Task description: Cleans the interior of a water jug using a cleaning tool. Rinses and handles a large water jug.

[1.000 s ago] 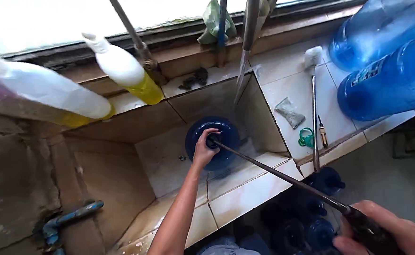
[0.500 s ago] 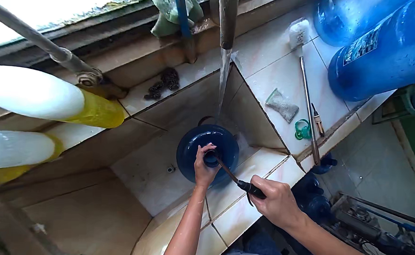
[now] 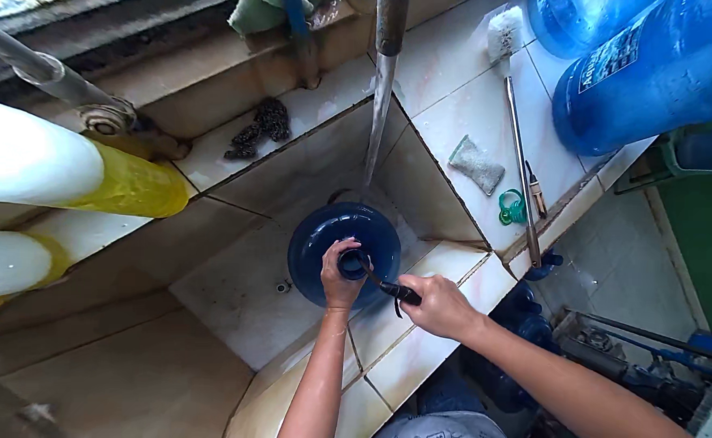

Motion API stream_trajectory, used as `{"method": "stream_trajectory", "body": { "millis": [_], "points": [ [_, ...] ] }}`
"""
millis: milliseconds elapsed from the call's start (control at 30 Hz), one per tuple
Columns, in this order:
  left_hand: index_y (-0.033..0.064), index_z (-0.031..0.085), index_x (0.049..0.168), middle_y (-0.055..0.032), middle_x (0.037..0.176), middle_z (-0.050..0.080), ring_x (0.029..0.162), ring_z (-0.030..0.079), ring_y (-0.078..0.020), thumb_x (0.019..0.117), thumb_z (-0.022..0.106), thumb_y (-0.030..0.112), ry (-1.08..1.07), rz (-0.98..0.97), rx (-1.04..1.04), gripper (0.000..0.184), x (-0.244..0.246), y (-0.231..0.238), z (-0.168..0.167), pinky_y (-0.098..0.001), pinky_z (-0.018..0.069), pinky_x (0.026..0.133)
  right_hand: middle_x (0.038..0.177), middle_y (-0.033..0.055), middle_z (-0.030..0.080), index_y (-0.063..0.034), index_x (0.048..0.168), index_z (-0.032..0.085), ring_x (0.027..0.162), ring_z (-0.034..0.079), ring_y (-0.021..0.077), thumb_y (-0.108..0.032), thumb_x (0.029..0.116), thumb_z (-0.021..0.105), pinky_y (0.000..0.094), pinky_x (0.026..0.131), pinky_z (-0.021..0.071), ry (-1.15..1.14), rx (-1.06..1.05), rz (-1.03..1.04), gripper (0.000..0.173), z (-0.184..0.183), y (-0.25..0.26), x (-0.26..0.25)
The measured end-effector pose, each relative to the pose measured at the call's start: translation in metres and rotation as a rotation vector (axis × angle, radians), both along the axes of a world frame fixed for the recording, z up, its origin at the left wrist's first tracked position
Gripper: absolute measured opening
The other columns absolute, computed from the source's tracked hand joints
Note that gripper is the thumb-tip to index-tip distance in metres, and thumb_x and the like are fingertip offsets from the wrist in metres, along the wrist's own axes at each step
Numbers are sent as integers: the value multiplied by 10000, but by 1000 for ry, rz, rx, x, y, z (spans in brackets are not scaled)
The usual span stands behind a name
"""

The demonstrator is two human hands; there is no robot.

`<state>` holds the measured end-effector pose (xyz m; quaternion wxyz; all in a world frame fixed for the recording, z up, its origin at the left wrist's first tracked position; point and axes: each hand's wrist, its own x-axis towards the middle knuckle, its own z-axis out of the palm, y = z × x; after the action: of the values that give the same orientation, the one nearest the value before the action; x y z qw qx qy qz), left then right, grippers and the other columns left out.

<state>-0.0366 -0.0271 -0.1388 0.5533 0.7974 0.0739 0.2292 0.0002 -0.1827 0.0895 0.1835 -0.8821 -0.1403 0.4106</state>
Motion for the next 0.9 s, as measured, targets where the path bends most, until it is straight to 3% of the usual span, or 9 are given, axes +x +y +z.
{"method": "stream_trajectory", "body": {
  "millis": [67,200,333,433,600,767,900],
  "points": [
    [21,690,1143,-120,1165,741,1223,656,-268,775,837,229,5,11,13,448,4,-2,0,-449,442,1146,781,80,635,-92,995,653,759,638,240,-242,965,565,468,652,476,7,17,-15,177,6,0,11],
    [44,699,1148,-103,1186,737,1235,650,-264,769,832,241,28,23,50,448,12,-3,0,-441,451,1138,639,12,561,-82,873,652,580,541,121,-212,902,607,341,536,414,-217,269,-91,141,-24,-16,1],
    [37,698,1148,-107,1192,734,1237,648,-254,788,834,245,20,16,9,438,6,-2,-1,-435,466,1135,647,93,628,-28,861,664,576,627,214,-170,879,662,417,508,481,-369,433,39,143,-61,-26,-10],
    [7,703,1139,-140,1179,734,1207,662,-279,789,839,248,17,27,-1,447,11,1,1,-454,486,1104,739,126,670,-22,952,690,686,669,274,-186,913,632,497,601,509,-153,309,91,178,-40,-17,10],
    [14,694,1151,-133,1177,734,1227,655,-262,791,832,289,12,38,-4,473,11,0,0,-439,464,1132,808,66,629,-93,1013,662,774,613,208,-202,946,584,446,673,462,146,57,132,150,11,-3,46],
    [25,689,1144,-128,1171,736,1227,653,-251,780,843,267,5,61,-14,463,10,-2,-1,-426,464,1130,713,70,629,-19,955,689,643,586,148,-170,898,628,362,606,467,-58,280,-91,173,-36,-18,21],
    [10,680,1149,-133,1162,740,1226,656,-261,777,847,235,-7,104,-48,466,9,-4,-2,-439,463,1136,705,92,646,-41,964,696,654,639,225,-199,917,616,442,592,501,-149,191,-87,184,-29,-9,20]
  ]
}}
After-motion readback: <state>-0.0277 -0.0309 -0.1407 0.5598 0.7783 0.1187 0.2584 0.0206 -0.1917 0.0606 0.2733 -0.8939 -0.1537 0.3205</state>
